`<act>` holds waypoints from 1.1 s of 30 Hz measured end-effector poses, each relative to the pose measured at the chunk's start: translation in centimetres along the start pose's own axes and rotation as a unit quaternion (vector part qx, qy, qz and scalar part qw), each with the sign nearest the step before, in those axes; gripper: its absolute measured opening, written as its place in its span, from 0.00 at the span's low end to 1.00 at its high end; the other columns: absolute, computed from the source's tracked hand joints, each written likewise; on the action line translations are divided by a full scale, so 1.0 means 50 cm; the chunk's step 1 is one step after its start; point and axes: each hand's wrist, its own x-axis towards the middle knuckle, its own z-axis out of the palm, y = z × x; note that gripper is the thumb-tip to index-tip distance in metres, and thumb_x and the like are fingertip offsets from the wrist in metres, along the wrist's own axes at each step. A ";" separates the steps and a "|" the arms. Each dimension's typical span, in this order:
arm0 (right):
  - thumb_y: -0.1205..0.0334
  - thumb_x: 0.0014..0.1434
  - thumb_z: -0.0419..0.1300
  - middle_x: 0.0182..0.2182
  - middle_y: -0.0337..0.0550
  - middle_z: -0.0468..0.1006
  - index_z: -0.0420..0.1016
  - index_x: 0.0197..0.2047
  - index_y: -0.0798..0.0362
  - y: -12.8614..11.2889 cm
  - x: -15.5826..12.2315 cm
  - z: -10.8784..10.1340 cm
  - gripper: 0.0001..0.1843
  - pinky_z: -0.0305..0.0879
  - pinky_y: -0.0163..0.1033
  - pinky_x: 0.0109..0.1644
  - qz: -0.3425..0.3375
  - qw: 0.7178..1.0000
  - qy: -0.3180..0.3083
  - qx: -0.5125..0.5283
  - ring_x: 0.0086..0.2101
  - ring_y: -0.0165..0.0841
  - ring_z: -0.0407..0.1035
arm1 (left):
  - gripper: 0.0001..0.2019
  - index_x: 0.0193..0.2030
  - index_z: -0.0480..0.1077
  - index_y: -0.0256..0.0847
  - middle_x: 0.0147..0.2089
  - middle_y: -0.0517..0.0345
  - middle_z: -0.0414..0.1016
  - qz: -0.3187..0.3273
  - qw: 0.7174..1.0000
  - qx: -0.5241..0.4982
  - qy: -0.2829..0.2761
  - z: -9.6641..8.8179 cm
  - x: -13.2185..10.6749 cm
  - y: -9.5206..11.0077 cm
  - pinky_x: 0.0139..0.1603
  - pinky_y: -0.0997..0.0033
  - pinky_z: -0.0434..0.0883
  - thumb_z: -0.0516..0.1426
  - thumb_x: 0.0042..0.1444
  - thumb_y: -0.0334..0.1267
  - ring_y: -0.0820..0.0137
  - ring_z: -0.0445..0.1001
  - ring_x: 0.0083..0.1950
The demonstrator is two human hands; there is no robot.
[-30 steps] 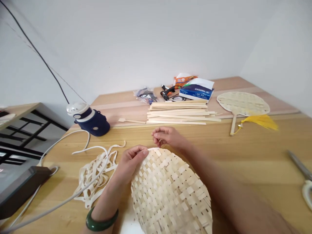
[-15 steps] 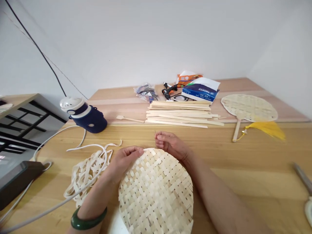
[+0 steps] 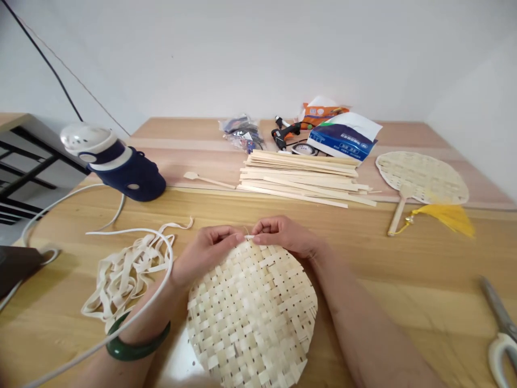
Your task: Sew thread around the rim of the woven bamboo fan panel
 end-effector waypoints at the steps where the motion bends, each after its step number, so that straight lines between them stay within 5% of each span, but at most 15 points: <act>1: 0.56 0.48 0.70 0.25 0.34 0.72 0.74 0.33 0.55 0.001 0.001 0.000 0.14 0.55 0.29 0.27 -0.003 1.000 0.001 -0.002 0.25 0.22 0.62 | 0.15 0.34 0.78 0.36 0.35 0.56 0.80 -0.001 1.000 -0.011 -0.003 -0.005 -0.002 -0.001 0.36 0.74 0.68 0.58 0.56 0.47 0.70 0.74 0.36; 4: 0.55 0.49 0.69 0.24 0.33 0.70 0.73 0.32 0.55 0.002 0.003 -0.002 0.14 0.54 0.29 0.27 0.000 1.000 -0.004 0.001 0.24 0.21 0.60 | 0.18 0.38 0.79 0.35 0.40 0.51 0.81 -0.029 0.998 -0.061 0.011 -0.022 -0.003 -0.007 0.44 0.72 0.69 0.55 0.59 0.48 0.66 0.76 0.42; 9: 0.56 0.51 0.69 0.25 0.33 0.70 0.72 0.32 0.55 0.000 0.001 -0.004 0.14 0.53 0.28 0.26 0.008 1.000 -0.007 0.007 0.24 0.21 0.60 | 0.22 0.38 0.80 0.33 0.34 0.49 0.81 -0.079 0.989 -0.124 -0.017 -0.041 0.002 -0.019 0.34 0.73 0.68 0.56 0.56 0.53 0.68 0.75 0.34; 18: 0.57 0.49 0.69 0.23 0.32 0.69 0.71 0.32 0.54 0.001 -0.008 -0.006 0.14 0.54 0.28 0.24 0.023 0.997 0.040 0.058 0.21 0.21 0.61 | 0.19 0.36 0.81 0.36 0.20 0.60 0.69 -0.006 0.998 -0.054 -0.012 -0.063 0.004 -0.025 0.21 0.76 0.53 0.57 0.57 0.51 0.78 0.57 0.21; 27: 0.58 0.48 0.69 0.22 0.32 0.69 0.71 0.31 0.54 0.003 -0.006 -0.009 0.13 0.55 0.28 0.24 0.007 0.995 0.058 0.080 0.21 0.22 0.62 | 0.07 0.30 0.80 0.39 0.23 0.61 0.71 0.020 0.998 -0.064 -0.005 -0.076 -0.002 -0.017 0.23 0.77 0.57 0.65 0.49 0.40 0.78 0.60 0.23; 33: 0.58 0.48 0.68 0.23 0.33 0.70 0.71 0.31 0.55 0.005 -0.005 -0.007 0.13 0.56 0.29 0.25 -0.005 0.996 0.063 0.068 0.22 0.22 0.62 | 0.08 0.29 0.78 0.38 0.24 0.61 0.73 0.065 0.997 -0.009 0.032 -0.083 0.003 -0.024 0.26 0.78 0.61 0.63 0.52 0.40 0.78 0.63 0.25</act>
